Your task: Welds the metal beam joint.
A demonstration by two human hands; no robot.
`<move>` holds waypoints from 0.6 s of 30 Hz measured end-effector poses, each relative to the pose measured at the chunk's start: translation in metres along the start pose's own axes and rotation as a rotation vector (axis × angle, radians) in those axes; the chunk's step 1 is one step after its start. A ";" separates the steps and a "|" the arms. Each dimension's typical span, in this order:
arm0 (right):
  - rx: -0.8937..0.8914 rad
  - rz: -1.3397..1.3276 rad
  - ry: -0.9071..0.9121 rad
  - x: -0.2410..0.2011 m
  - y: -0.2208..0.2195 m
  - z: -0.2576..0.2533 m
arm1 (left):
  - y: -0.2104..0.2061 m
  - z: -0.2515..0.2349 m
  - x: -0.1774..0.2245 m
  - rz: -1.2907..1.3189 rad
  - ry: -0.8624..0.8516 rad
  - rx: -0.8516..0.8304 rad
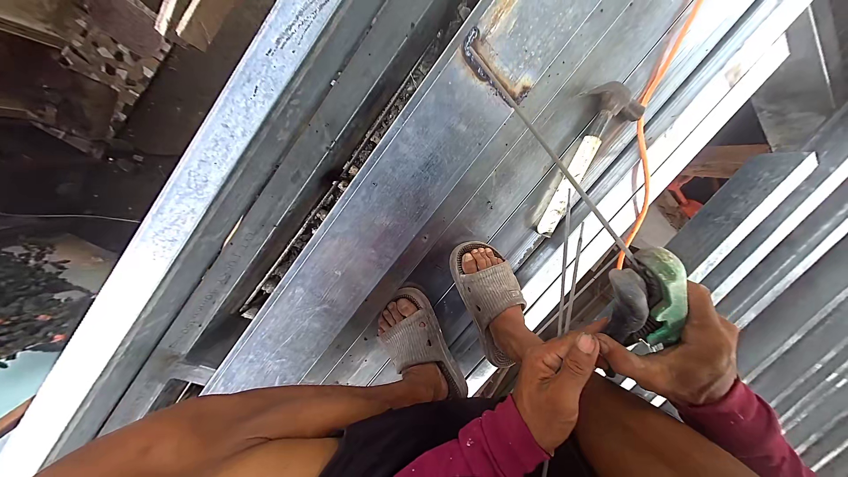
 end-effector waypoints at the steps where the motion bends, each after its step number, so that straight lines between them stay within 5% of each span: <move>1: -0.005 0.000 -0.006 -0.001 -0.001 -0.001 | 0.001 -0.001 0.000 0.006 0.002 0.004; 18: -0.007 -0.015 -0.029 0.001 -0.005 -0.004 | 0.004 -0.004 -0.002 -0.043 -0.034 0.029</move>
Point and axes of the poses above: each hand's wrist, its own z-axis away from the middle knuckle, its own y-axis out of the back of the hand, x = y × z, the point moved 3 cm from there along -z, towards the middle knuckle, and after that the axes turned 2 degrees about -x, right-handed, at the moved point
